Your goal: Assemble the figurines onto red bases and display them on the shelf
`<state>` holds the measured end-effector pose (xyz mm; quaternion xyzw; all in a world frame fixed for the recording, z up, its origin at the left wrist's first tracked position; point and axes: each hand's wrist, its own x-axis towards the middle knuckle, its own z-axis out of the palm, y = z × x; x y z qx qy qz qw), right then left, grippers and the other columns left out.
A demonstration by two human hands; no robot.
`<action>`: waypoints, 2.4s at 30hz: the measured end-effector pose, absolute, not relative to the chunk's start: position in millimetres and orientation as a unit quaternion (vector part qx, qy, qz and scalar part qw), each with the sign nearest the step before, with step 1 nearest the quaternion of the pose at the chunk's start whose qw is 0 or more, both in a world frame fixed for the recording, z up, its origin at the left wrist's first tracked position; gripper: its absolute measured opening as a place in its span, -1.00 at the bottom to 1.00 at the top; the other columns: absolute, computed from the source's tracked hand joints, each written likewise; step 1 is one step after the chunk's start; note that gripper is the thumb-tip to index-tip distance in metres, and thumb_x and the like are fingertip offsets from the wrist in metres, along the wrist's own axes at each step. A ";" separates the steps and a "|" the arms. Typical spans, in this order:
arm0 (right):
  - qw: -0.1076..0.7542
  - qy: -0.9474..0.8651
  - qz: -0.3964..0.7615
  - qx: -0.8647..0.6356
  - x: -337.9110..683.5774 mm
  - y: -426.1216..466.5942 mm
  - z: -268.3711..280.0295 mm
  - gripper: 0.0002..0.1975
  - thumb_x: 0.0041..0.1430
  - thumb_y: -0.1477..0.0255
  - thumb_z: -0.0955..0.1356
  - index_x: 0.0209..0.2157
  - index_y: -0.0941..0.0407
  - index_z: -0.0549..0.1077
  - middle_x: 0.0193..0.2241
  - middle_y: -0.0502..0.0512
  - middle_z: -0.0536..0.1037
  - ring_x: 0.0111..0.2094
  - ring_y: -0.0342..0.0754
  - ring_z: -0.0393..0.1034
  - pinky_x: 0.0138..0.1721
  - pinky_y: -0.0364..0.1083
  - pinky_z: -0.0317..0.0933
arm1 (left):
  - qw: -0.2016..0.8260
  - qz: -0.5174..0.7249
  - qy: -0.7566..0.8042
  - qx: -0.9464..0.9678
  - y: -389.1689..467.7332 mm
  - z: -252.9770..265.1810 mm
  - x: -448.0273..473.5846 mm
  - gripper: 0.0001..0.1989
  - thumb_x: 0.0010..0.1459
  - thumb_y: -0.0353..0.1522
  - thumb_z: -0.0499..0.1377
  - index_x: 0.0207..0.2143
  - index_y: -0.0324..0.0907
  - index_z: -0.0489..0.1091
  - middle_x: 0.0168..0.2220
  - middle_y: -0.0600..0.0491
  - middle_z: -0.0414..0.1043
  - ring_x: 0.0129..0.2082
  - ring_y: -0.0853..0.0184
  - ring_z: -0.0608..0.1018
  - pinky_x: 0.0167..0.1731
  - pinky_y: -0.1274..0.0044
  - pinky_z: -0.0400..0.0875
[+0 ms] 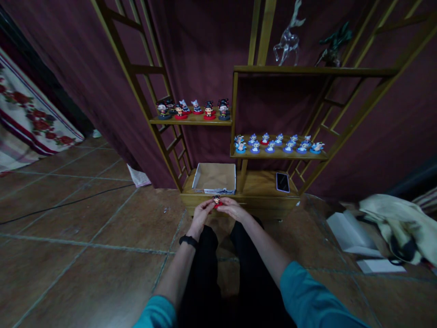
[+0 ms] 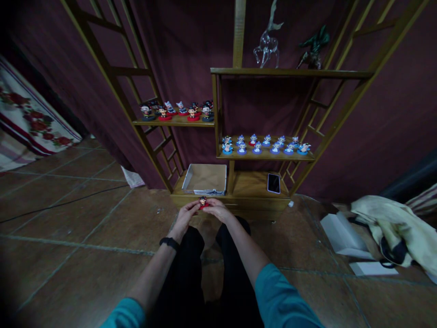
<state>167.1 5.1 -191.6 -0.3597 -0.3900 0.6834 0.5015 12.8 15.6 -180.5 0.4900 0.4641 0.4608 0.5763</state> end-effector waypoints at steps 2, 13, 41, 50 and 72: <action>0.514 -0.383 0.676 -0.363 167.0 5.8 -192.2 -0.59 -0.34 0.52 0.47 -0.31 0.11 0.42 -0.25 0.05 0.49 -0.20 -0.07 0.38 -0.06 -0.02 0.18 | 0.578 0.456 0.462 0.494 15.3 -180.1 13.1 -0.61 -0.22 -0.25 0.29 -0.26 -0.20 0.48 -0.29 -0.05 0.50 -0.38 0.33 0.46 -0.44 0.56 0.25; 0.536 -0.353 0.672 -0.371 167.6 11.1 -200.9 -0.58 -0.36 0.56 0.46 -0.32 0.11 0.39 -0.23 0.04 0.47 -0.16 -0.04 0.36 -0.08 -0.02 0.20 | 0.597 0.455 0.429 0.503 14.6 -182.8 17.1 -0.54 -0.31 -0.32 0.33 -0.24 -0.20 0.44 -0.39 0.00 0.49 -0.38 0.33 0.46 -0.32 0.49 0.30; 0.516 -0.360 0.684 -0.368 168.4 7.7 -195.9 -0.57 -0.36 0.57 0.46 -0.32 0.10 0.38 -0.21 0.03 0.45 -0.17 -0.06 0.36 -0.08 -0.04 0.20 | 0.577 0.467 0.416 0.525 19.4 -193.0 18.0 -0.63 -0.32 -0.35 0.33 -0.34 -0.21 0.42 -0.47 0.04 0.47 -0.45 0.36 0.47 -0.30 0.46 0.34; 0.531 -0.339 0.696 -0.346 168.5 9.7 -197.1 -0.64 -0.30 0.48 0.47 -0.34 0.13 0.41 -0.26 0.06 0.49 -0.22 -0.05 0.40 -0.09 0.02 0.22 | 0.585 0.463 0.417 0.520 22.3 -197.2 18.8 -0.63 -0.31 -0.36 0.32 -0.33 -0.23 0.43 -0.44 0.04 0.47 -0.47 0.41 0.45 -0.30 0.50 0.33; 0.536 -0.327 0.681 -0.377 169.4 16.6 -204.6 -0.73 -0.14 0.29 0.42 -0.38 0.15 0.47 -0.44 0.07 0.54 -0.38 -0.10 0.44 -0.25 -0.06 0.30 | 0.562 0.455 0.406 0.559 25.1 -210.4 21.4 -0.66 -0.27 -0.39 0.32 -0.35 -0.26 0.39 -0.47 0.04 0.46 -0.47 0.40 0.47 -0.31 0.47 0.36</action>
